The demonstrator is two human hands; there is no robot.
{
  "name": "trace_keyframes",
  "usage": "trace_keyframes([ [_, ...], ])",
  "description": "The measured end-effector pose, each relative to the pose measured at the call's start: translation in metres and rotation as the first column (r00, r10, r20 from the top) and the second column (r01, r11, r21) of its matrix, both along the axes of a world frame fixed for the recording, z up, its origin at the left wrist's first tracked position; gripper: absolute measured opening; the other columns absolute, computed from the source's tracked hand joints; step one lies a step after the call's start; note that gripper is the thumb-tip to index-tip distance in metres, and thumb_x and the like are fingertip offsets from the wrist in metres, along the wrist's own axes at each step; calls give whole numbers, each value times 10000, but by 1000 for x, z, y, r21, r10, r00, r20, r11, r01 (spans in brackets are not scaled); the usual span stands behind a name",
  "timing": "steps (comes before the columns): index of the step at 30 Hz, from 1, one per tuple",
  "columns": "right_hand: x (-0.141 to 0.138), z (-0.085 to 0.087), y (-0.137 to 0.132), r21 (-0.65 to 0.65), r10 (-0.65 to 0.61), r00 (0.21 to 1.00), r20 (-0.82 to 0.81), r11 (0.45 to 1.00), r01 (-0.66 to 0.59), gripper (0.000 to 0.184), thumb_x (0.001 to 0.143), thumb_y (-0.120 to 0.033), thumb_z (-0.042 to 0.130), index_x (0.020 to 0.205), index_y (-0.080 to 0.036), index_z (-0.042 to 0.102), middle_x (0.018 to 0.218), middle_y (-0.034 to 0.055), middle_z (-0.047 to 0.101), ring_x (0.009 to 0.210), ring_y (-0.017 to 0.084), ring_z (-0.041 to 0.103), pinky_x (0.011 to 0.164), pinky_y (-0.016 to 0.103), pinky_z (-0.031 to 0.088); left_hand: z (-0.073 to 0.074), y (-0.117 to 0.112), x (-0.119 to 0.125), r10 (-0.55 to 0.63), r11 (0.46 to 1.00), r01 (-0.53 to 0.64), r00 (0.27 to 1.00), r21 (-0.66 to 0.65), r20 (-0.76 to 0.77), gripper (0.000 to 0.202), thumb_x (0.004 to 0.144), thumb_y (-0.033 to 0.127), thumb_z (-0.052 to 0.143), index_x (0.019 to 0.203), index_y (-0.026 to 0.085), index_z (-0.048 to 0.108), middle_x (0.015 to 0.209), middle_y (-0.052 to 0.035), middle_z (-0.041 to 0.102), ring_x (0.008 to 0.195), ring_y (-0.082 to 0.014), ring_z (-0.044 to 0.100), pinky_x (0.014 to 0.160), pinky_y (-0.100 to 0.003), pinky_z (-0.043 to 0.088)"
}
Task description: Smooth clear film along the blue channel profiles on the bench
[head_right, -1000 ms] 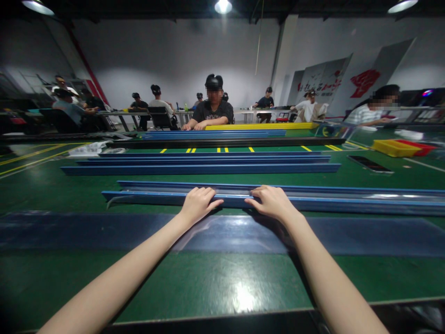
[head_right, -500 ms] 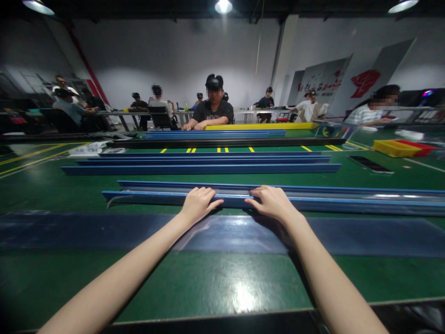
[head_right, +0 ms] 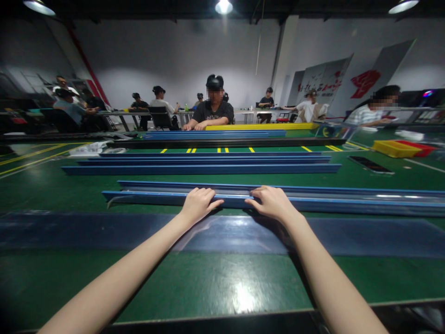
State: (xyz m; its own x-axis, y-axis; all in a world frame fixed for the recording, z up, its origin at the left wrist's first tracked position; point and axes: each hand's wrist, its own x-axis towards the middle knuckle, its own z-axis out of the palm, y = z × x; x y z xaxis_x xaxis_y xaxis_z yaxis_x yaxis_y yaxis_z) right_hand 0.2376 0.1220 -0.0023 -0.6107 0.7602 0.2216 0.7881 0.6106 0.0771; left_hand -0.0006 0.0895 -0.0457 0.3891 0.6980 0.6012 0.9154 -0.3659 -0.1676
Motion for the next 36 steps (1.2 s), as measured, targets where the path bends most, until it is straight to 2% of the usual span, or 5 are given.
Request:
trace_keyframes([
  [11, 1, -3, 2, 10, 22, 1000, -17, 1000, -22, 420, 837, -478, 352, 861, -207, 671, 871, 66, 681, 853, 195, 602, 682, 245, 411, -1, 0, 0, 2, 1000, -2, 1000, 3, 0, 384, 849, 488, 399, 716, 163, 552, 700, -26, 621, 639, -155, 562, 611, -286, 296],
  [36, 1, -4, 2, 25, 28, 999, -20, 999, -28, 396, 833, -468, 368, 874, -209, 665, 856, 64, 679, 835, 189, 601, 669, 244, 403, -1, 0, 0, -1, 1000, 1, 1000, -5, 0, 366, 849, 494, 392, 755, 172, 541, 786, -20, 622, 744, -164, 543, 639, -292, 308],
])
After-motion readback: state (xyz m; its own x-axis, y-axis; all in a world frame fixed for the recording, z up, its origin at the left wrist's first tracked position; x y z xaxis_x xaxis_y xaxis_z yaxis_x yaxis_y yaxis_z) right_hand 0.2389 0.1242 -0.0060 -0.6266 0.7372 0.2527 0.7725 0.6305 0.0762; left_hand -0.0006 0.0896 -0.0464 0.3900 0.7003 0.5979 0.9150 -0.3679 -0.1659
